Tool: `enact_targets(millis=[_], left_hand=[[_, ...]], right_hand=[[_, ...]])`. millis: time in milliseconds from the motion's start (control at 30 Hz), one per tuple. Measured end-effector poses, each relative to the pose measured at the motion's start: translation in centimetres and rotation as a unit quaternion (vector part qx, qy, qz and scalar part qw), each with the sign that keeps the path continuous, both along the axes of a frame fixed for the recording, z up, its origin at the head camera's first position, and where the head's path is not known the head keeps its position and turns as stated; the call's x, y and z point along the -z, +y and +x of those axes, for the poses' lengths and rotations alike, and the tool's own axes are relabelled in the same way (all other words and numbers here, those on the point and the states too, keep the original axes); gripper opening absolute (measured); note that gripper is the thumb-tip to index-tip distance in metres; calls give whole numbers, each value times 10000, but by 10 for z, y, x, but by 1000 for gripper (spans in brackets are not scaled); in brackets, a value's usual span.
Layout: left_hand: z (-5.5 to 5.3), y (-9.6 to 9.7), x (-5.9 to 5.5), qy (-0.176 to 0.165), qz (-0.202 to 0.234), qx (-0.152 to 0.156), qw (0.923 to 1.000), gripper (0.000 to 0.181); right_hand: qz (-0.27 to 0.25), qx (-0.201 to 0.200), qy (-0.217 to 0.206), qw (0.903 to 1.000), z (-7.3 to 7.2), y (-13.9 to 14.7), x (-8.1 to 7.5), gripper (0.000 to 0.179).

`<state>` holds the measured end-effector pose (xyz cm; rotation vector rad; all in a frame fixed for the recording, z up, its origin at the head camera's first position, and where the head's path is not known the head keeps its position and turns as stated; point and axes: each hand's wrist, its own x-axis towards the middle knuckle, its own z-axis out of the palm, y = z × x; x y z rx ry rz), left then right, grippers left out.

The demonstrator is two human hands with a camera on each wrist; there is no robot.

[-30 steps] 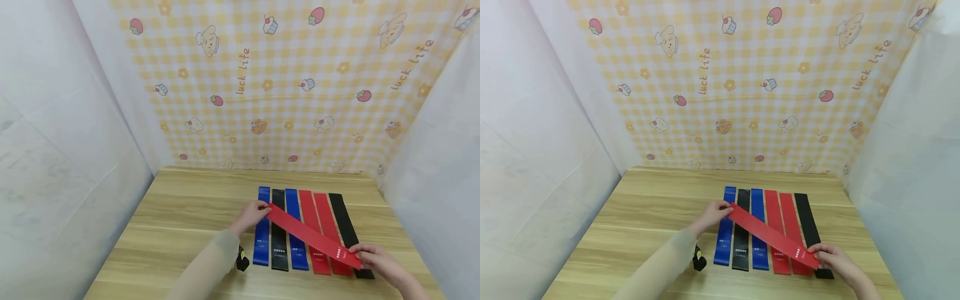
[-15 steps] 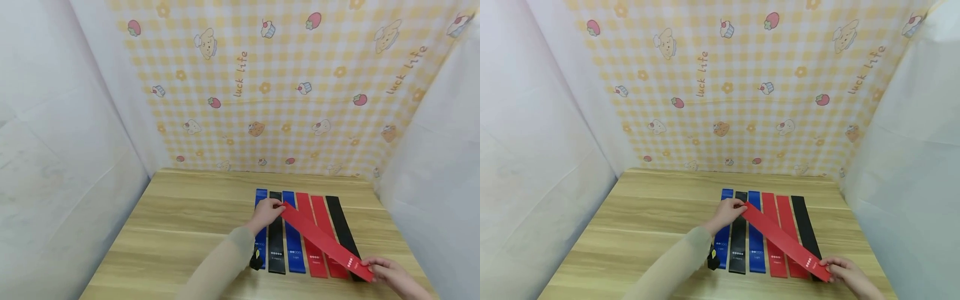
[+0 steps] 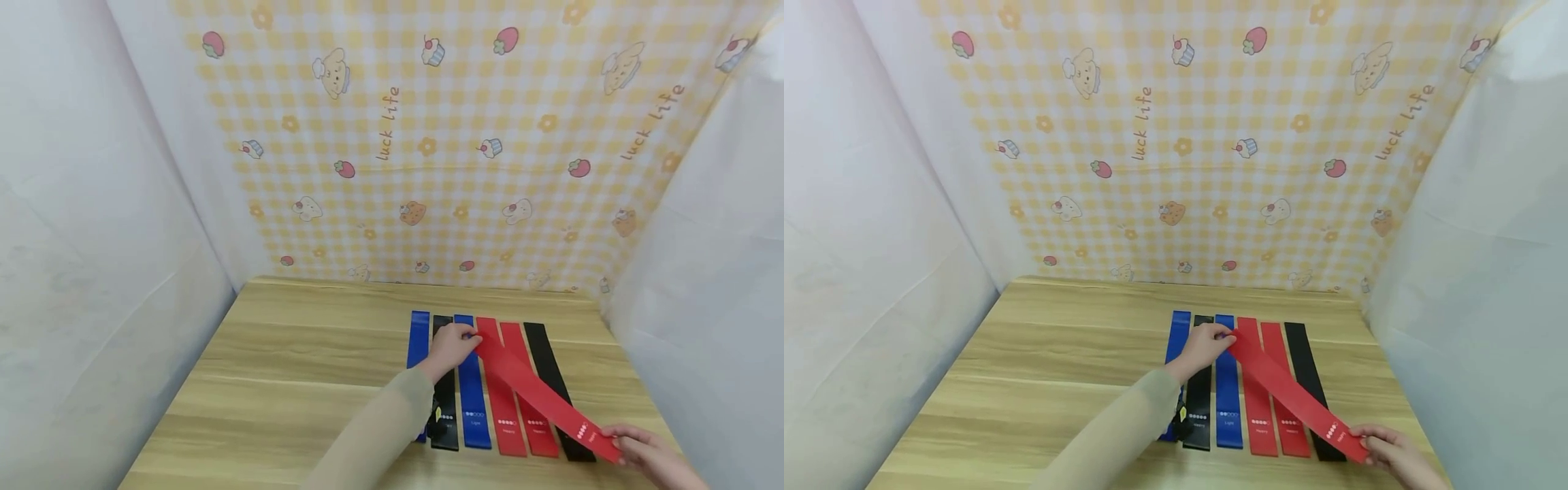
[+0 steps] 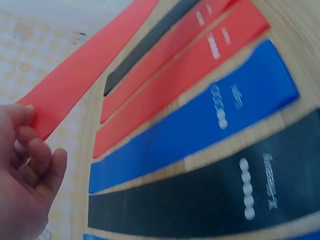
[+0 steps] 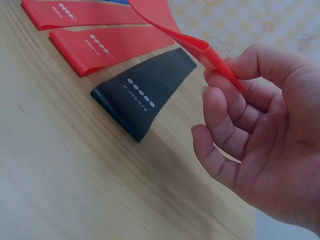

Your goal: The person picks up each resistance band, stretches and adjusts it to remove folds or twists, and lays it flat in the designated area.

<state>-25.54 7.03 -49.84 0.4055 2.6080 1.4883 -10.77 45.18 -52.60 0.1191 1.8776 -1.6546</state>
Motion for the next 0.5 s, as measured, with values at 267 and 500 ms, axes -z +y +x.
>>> enact_targets(millis=[267, 500], left_hand=[[0, 12, -10, -515, 582, 22, 9970, 25], [-3, 25, -15, -743, 1026, 52, 9919, 22]], right_hand=[[-881, -108, -127, 9960, 5, 6, 4, 39], [-767, -29, -115, 9970, 8, 10, 5, 40]])
